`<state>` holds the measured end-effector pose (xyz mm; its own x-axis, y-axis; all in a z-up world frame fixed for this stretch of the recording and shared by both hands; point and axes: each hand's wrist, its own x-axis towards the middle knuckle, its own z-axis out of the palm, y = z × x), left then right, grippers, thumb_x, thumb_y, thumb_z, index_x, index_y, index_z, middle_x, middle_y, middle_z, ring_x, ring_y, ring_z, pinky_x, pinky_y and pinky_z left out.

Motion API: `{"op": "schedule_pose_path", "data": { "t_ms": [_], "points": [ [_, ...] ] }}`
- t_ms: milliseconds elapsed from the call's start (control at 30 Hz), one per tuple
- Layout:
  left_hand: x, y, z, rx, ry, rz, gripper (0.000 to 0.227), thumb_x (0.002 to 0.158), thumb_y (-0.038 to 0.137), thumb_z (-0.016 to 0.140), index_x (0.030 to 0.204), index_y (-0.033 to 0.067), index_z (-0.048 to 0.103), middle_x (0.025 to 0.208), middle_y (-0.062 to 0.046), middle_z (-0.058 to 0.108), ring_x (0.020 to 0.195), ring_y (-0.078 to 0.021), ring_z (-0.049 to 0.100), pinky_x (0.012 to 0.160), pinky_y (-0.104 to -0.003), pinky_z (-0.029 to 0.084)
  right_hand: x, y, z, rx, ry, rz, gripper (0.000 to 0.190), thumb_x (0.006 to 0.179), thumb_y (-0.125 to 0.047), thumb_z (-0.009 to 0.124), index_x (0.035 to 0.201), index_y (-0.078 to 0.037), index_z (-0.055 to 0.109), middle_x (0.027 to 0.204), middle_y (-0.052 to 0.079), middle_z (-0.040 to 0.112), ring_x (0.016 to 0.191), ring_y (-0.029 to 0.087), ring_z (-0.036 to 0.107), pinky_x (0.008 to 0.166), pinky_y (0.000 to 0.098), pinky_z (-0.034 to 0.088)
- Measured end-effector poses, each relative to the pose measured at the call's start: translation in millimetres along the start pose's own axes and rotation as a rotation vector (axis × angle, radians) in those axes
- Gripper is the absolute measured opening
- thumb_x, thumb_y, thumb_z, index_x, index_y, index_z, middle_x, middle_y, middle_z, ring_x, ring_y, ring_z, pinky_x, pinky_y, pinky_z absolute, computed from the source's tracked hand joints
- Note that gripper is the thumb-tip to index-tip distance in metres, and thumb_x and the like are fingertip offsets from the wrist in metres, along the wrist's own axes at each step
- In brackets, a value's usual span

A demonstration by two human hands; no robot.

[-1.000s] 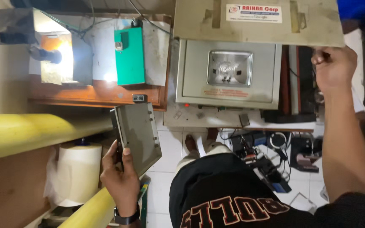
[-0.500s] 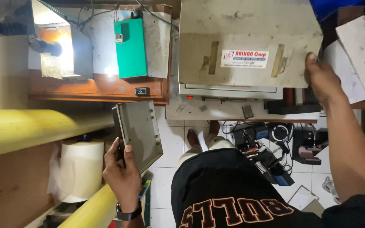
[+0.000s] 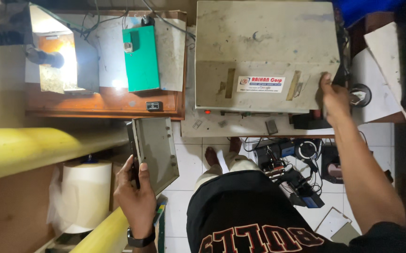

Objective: The person places a small sticker onto a card inside a heat press machine. They peel the backing off the sticker, position it carefully on the card, close the press, and operate the machine to apply heat. The person then opens the press and removes the card.

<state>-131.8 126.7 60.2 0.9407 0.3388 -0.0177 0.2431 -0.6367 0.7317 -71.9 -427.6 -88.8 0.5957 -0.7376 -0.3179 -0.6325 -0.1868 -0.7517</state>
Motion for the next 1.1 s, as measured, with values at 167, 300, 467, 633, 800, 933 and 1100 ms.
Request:
{"op": "schedule_pose_path", "data": {
  "t_ms": [167,300,467,633,800,933,1100],
  "points": [
    [2.4,5.8,4.9,0.017,-0.012,-0.024,0.043,0.099,0.031,0.064,0.135,0.0066,0.067,0.112,-0.010,0.071,0.065,-0.0170,0.060,0.062,-0.032,0.046,-6.0,7.5,9.9,0.063,0.025,-0.012,0.080,0.094,-0.077,0.059,0.126,-0.005,0.068,0.105,0.008,0.065,0.090,0.017,0.062,0.060,0.0358,0.043],
    [5.5,14.9,6.6,0.018,-0.028,0.016,0.041,0.099,0.029,0.064,0.133,0.0061,0.067,0.111,-0.011,0.070,0.051,-0.0153,0.051,0.058,-0.032,0.043,-0.6,24.6,14.4,-0.064,0.051,-0.087,0.076,0.106,-0.074,0.050,0.065,-0.014,0.029,0.067,0.001,0.027,0.068,0.014,0.035,0.060,0.0439,0.021],
    [14.1,34.1,6.8,-0.005,-0.055,0.084,0.044,0.100,0.031,0.062,0.135,0.0043,0.065,0.124,-0.017,0.070,0.105,-0.0294,0.072,0.079,-0.038,0.053,-3.1,33.7,21.8,-0.014,0.093,-0.232,0.070,0.107,-0.070,0.052,0.068,-0.017,0.029,0.063,0.000,0.030,0.064,0.015,0.036,0.062,0.0437,0.023],
    [22.8,49.0,7.7,-0.038,-0.070,0.154,0.045,0.101,0.034,0.061,0.135,0.0039,0.064,0.124,-0.017,0.069,0.108,-0.0309,0.071,0.083,-0.040,0.054,-15.6,31.8,28.4,0.003,0.088,-0.069,0.067,0.096,-0.082,0.048,0.098,-0.015,0.041,0.089,0.005,0.038,0.079,0.026,0.043,0.067,0.0513,0.030],
    [33.1,64.3,7.8,-0.035,-0.089,0.231,0.043,0.101,0.034,0.062,0.133,0.0051,0.065,0.115,-0.013,0.069,0.090,-0.0213,0.068,0.073,-0.034,0.049,-14.8,32.7,36.8,-0.100,0.141,-0.203,0.073,0.108,-0.073,0.046,0.067,-0.016,0.026,0.062,0.002,0.026,0.059,0.016,0.034,0.058,0.0459,0.017],
    [46.6,79.8,5.2,-0.023,-0.122,0.331,0.047,0.102,0.037,0.059,0.133,0.0025,0.064,0.115,-0.017,0.068,0.106,-0.0306,0.070,0.083,-0.040,0.052,-13.0,36.2,35.9,-0.053,0.074,-0.292,0.070,0.109,-0.069,0.044,0.066,-0.016,0.023,0.060,0.003,0.022,0.055,0.017,0.028,0.058,0.0471,0.014],
    [66.0,100.3,10.1,-0.099,-0.096,0.588,0.035,0.098,0.018,0.073,0.128,-0.0006,0.069,0.101,-0.023,0.067,0.101,-0.0492,0.069,0.082,-0.049,0.055,-27.0,23.4,32.5,-0.055,0.279,-0.332,0.061,0.108,-0.035,0.079,0.135,0.003,0.039,0.127,0.026,0.049,0.125,0.046,0.055,0.104,0.0537,0.049]
  ]
}}
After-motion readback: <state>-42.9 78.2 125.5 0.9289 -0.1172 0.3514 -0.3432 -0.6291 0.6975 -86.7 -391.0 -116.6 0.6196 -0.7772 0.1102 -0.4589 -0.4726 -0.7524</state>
